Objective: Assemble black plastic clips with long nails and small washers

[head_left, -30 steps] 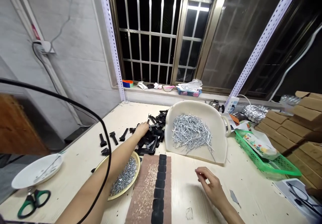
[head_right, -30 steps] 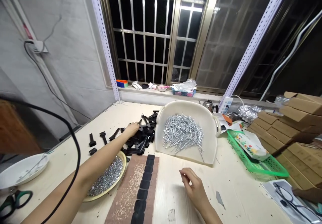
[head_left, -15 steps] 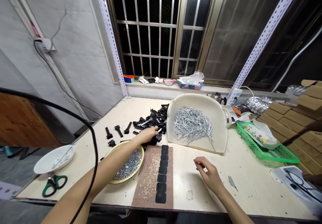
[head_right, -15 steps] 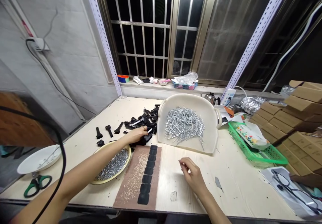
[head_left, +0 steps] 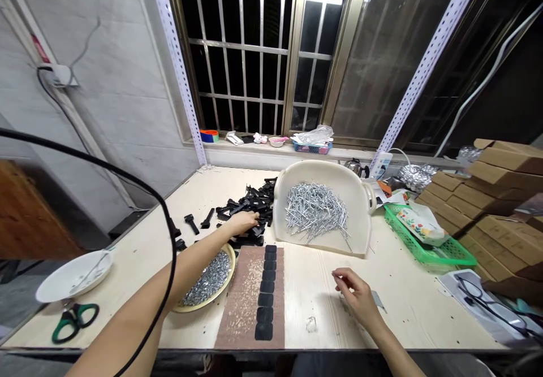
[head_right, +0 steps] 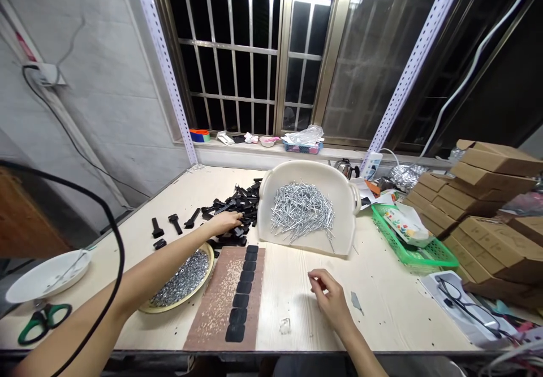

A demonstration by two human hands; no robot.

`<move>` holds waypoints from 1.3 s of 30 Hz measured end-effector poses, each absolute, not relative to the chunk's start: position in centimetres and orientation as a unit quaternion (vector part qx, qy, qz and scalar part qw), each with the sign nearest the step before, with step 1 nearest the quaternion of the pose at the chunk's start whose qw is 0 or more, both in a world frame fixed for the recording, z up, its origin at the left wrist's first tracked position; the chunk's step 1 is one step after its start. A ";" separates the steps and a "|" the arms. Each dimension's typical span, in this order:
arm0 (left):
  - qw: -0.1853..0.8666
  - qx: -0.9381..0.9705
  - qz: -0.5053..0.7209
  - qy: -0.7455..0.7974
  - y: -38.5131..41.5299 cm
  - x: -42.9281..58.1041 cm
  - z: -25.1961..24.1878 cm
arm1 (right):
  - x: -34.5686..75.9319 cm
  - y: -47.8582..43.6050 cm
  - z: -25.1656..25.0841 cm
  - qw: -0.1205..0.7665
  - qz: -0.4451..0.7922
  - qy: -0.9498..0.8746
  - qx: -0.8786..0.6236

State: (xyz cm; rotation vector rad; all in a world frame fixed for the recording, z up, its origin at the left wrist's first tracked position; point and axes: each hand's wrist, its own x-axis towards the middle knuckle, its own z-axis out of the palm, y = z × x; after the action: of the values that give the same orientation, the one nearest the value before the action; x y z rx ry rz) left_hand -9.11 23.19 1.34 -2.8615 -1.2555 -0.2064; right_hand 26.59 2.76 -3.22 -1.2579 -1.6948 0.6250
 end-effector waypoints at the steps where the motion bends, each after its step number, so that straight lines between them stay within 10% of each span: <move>1: -0.016 -0.905 -0.093 -0.414 22.9 -9.4 1.6 | 26.5 2.9 -3.1 0.450 0.256 -0.687 -0.509; 20: -0.498 -0.427 -0.571 -0.494 12.3 -11.3 4.9 | 3.5 19.8 1.7 -0.043 0.040 -0.880 -0.471; 39: -0.716 -0.228 -0.521 -0.404 -0.1 -2.0 1.8 | 14.1 6.3 6.2 0.199 -0.286 -0.934 -0.084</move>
State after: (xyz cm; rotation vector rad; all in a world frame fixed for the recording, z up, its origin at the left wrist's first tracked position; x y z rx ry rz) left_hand -1.97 -0.07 1.79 -1.5507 -2.7447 -3.5375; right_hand 14.12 6.29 6.24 -0.2337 -2.6107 -0.8004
